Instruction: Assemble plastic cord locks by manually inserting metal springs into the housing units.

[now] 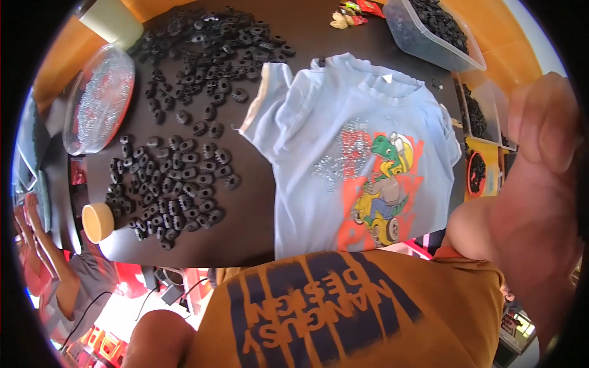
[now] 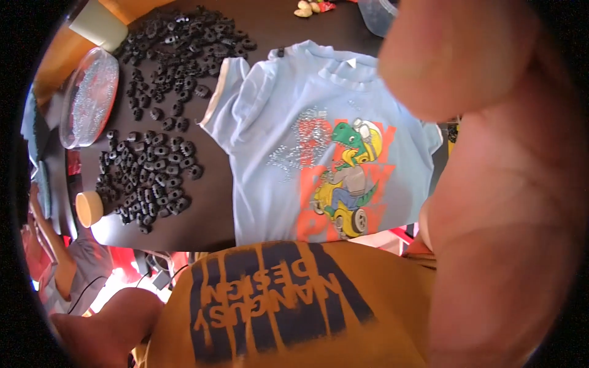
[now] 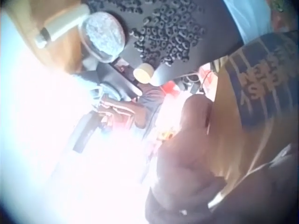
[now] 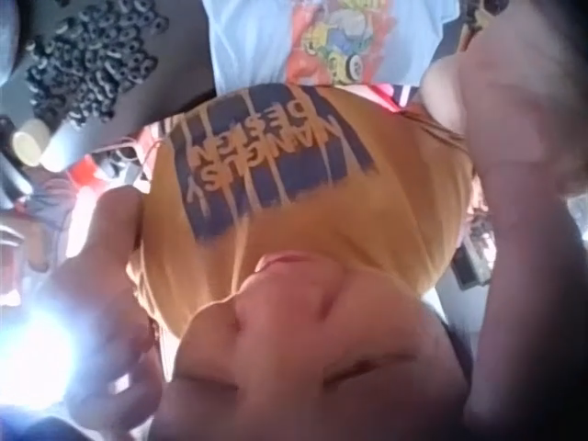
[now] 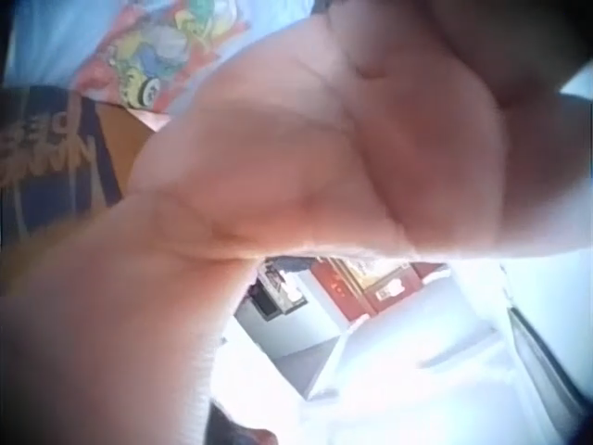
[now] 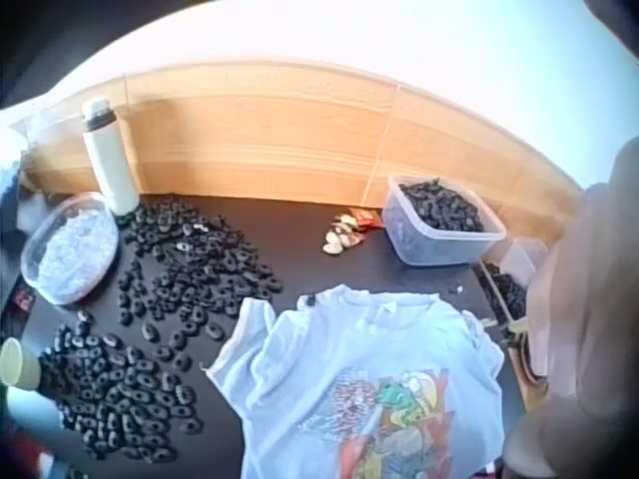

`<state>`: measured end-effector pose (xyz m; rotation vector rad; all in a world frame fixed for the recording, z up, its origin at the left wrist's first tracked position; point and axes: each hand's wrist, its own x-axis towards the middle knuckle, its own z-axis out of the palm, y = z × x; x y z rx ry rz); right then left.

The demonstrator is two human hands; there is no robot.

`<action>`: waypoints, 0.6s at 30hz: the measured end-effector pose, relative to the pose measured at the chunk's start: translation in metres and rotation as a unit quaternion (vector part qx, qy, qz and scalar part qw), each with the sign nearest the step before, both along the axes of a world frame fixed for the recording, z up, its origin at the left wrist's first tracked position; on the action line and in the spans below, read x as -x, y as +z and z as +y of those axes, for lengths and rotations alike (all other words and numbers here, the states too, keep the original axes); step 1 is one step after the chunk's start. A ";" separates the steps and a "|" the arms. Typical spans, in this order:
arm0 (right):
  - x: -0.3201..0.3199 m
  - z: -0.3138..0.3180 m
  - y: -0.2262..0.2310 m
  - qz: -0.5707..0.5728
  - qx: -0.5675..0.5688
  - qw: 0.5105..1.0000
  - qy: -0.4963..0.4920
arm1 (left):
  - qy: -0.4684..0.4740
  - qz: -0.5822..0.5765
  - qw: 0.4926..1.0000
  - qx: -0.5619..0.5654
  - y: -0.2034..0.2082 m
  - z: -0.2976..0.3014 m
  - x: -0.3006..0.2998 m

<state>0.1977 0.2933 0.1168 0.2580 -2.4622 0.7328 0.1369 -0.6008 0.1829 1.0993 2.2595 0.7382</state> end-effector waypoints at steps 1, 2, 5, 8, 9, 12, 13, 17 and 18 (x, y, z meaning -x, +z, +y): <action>-0.007 0.001 0.001 0.002 0.002 1.000 -0.001 | 0.000 0.028 1.000 0.002 0.005 -0.032 -0.003; -0.018 0.006 0.003 0.003 0.008 1.000 0.000 | 0.002 0.055 0.998 0.007 0.014 -0.059 -0.009; -0.032 0.016 0.007 -0.006 0.012 1.000 0.006 | 0.012 0.122 0.992 0.011 0.023 -0.106 -0.026; -0.023 0.008 0.011 -0.028 0.006 0.999 0.018 | 0.027 0.176 0.984 0.005 0.010 -0.123 -0.036; -0.017 0.003 0.011 -0.036 0.004 0.999 0.022 | 0.032 0.193 0.981 0.005 0.005 -0.124 -0.034; -0.037 0.028 0.018 -0.052 0.010 0.998 0.019 | 0.031 0.253 0.967 0.010 -0.004 -0.129 0.026; -0.002 -0.021 0.020 -0.065 -0.009 0.997 0.048 | 0.065 0.265 0.962 0.000 -0.057 -0.047 0.009; -0.036 0.041 0.003 -0.067 0.041 0.997 0.002 | 0.006 0.361 0.932 0.028 0.019 -0.129 0.079; -0.007 0.001 0.016 -0.079 0.010 0.996 0.027 | 0.042 0.373 0.927 0.010 -0.037 -0.123 0.052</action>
